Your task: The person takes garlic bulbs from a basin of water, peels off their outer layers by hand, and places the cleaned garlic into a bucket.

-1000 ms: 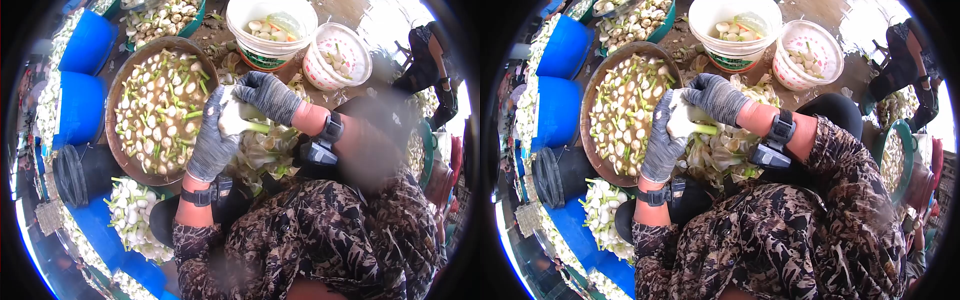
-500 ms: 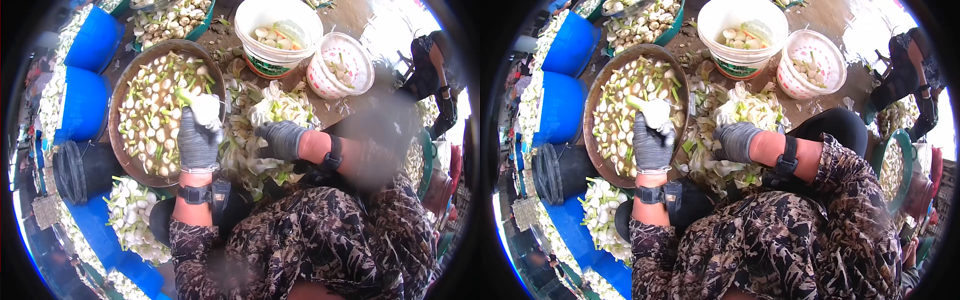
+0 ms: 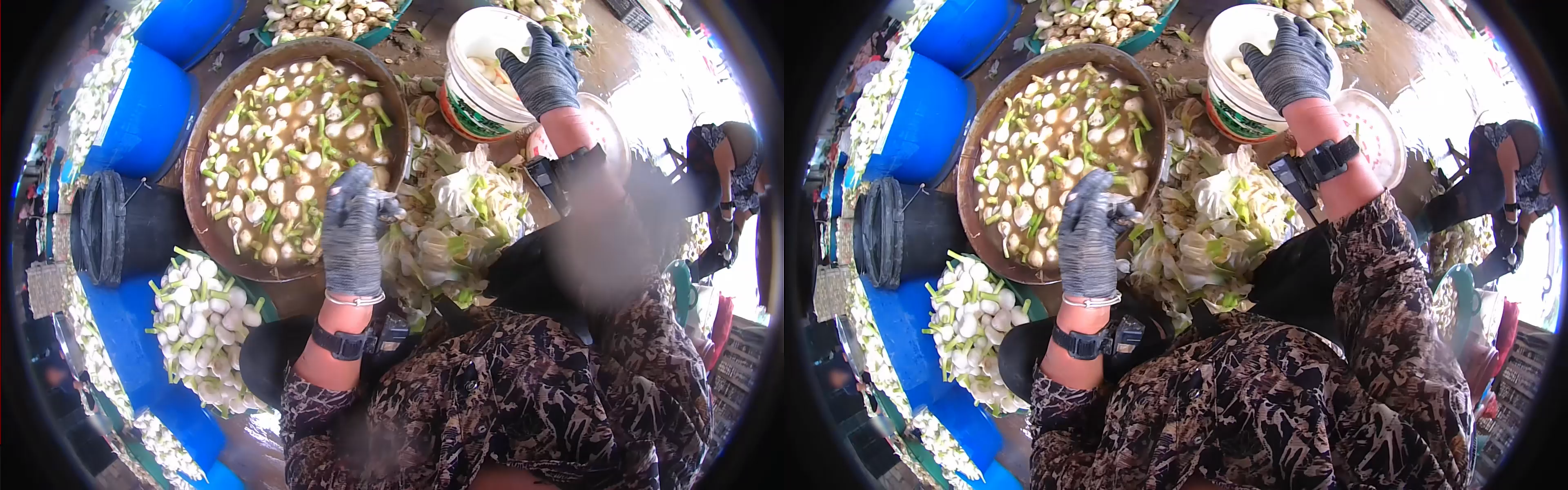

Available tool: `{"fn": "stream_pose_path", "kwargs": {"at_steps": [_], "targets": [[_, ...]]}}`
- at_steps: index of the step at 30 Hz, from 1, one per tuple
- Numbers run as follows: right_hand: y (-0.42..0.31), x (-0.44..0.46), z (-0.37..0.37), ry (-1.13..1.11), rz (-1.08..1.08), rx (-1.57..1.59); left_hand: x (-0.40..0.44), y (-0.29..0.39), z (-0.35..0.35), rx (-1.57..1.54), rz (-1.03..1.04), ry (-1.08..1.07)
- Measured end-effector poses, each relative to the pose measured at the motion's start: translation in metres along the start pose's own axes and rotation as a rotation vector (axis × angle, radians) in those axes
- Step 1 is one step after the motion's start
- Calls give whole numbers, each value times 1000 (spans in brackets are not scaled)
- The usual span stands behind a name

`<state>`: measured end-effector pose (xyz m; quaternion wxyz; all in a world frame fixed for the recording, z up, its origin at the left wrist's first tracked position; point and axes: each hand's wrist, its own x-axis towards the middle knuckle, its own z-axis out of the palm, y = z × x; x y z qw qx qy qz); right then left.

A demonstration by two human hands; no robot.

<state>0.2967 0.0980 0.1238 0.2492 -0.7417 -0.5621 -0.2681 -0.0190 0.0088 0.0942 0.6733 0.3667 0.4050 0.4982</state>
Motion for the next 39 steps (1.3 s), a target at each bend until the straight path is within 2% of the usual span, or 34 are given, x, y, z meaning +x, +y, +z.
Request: {"fn": "stream_pose_path", "kwargs": {"at_steps": [1, 3, 5, 7, 9, 12, 15, 16, 17, 19, 20, 21, 23, 24, 25, 27, 28, 30, 31, 32, 34, 35, 36, 37, 39], "targets": [[-10, 4, 4, -80, 5, 44, 2, 8, -5, -1, -27, 77], [-63, -14, 8, -435, -93, 254, 2, 18, -18, -38, 65, 128], [-120, -42, 25, -938, -289, 333, 2, 26, -28, -5, 110, 134], [-164, -84, 59, -1173, -408, 354, 4, 31, -31, 21, 121, 202], [-201, -117, 82, -1223, -452, 159, 4, 36, -34, 12, 98, 186], [-219, -159, 123, -1056, -520, 54, 10, 33, -40, -11, 77, 199], [-217, -143, 129, -1201, -483, 88, 16, 27, -48, -30, -2, 270], [-211, -140, 123, -1167, -651, 152, 17, 20, -51, -83, 15, 254], [-209, -139, 117, -1163, -656, 140, 17, 15, -51, -94, 20, 252], [-201, -139, 104, -1210, -544, 353, 20, 7, -49, -81, -51, 231], [-204, -139, 102, -1102, -653, 337, 21, 4, -47, -60, -58, 206], [-208, -138, 100, -1175, -736, 260, 22, 1, -45, -58, -49, 202], [-217, -152, 120, -1022, -774, 204, 23, 0, -36, -25, -28, 191], [-215, -157, 123, -1020, -774, 210, 23, 1, -36, -58, -45, 189], [-213, -148, 106, -1042, -604, 247, 22, 2, -36, -56, -45, 192], [-197, -141, 97, -1135, -205, 402, 16, 4, -34, 124, 84, 350], [-179, -136, 103, -1108, -182, 556, 14, 5, -36, 143, 44, 350], [-158, -122, 74, -1226, 371, 982, 12, 5, -29, 114, -89, 344], [-147, -115, 61, -1203, 664, 1162, 13, 0, -26, 108, -165, 314], [-137, -119, 44, -1001, 305, 1183, 16, -9, -26, 69, -242, 218], [-134, -116, 14, -1187, 917, 1527, 14, -27, -15, -108, -276, -37], [-133, -114, -1, -1189, 1274, 1623, 13, -35, -10, -223, -309, -180], [-135, -114, -5, -1139, 1301, 1596, 13, -49, -4, -306, -170, -252], [-133, -112, -12, -1091, 1326, 1568, 12, -45, 2, -304, -176, -264], [-118, -105, -28, -1053, 850, 1223, 10, -35, 9, -303, -247, -198]]}}
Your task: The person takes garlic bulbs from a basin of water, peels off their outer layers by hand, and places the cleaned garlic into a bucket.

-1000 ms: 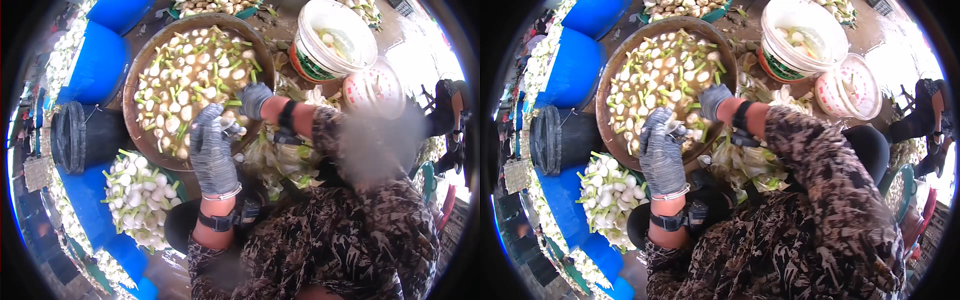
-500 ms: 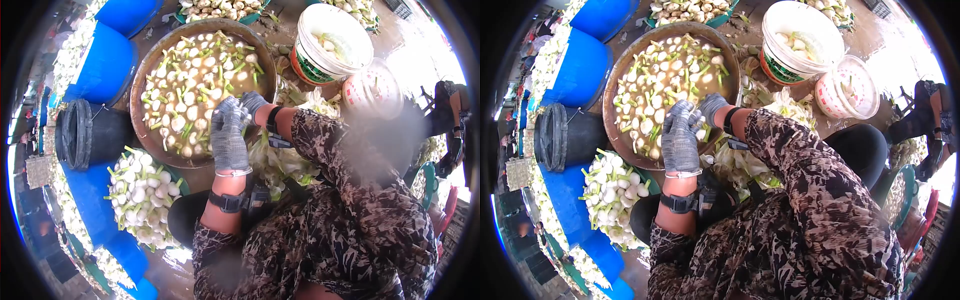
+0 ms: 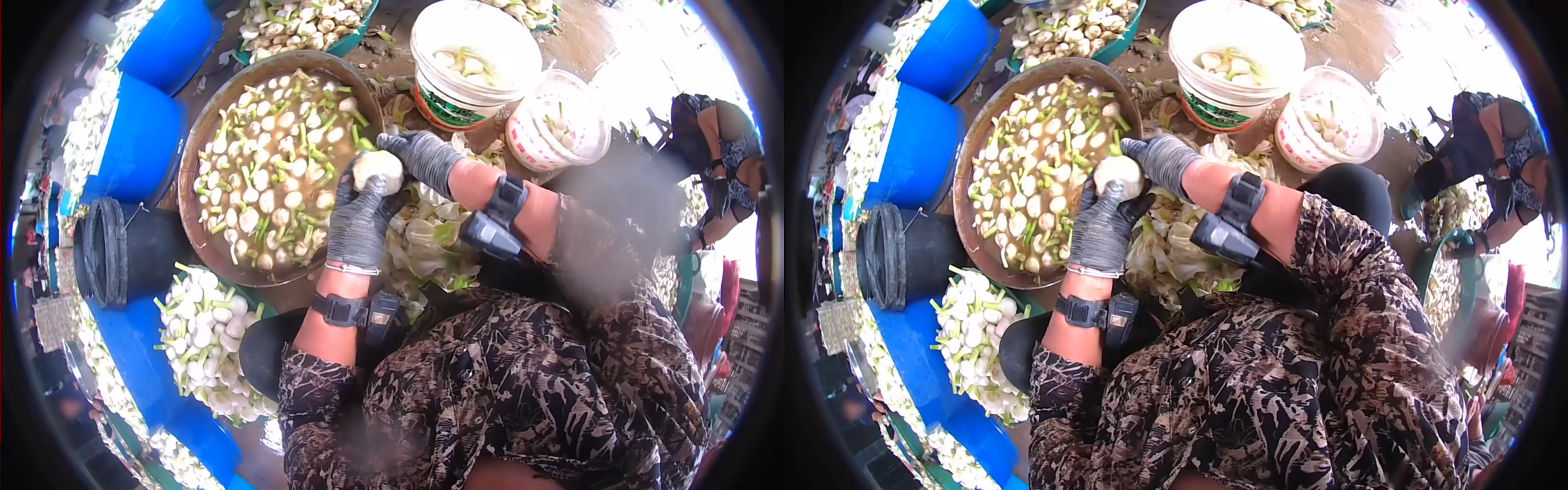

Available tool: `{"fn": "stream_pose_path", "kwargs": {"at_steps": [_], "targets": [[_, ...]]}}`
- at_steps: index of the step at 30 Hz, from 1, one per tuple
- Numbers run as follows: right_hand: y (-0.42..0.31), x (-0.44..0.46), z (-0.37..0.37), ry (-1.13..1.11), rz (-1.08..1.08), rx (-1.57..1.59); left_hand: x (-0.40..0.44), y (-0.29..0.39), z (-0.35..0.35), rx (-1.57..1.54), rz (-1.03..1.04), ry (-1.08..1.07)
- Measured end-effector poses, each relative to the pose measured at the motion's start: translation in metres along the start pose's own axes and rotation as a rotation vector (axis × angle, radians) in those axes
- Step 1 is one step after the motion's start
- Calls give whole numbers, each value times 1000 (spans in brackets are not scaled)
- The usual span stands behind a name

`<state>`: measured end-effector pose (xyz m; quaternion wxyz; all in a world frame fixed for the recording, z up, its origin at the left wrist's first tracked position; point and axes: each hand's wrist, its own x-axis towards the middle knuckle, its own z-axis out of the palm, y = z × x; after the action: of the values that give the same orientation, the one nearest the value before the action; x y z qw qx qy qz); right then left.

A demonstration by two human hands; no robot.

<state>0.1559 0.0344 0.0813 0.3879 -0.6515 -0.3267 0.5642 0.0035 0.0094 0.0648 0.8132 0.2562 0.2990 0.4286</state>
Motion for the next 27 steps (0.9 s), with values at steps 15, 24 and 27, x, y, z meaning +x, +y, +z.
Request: {"fn": "stream_pose_path", "kwargs": {"at_steps": [15, 24, 27], "targets": [[-10, -50, -44, 233, -939, -1032, 7, 2, 26, 928, 218, 186], [-4, -39, -46, 337, -884, -907, 18, -5, 21, 894, 233, 118], [-11, -38, -56, 237, -686, -737, 16, 5, 31, 769, 167, 32]]}}
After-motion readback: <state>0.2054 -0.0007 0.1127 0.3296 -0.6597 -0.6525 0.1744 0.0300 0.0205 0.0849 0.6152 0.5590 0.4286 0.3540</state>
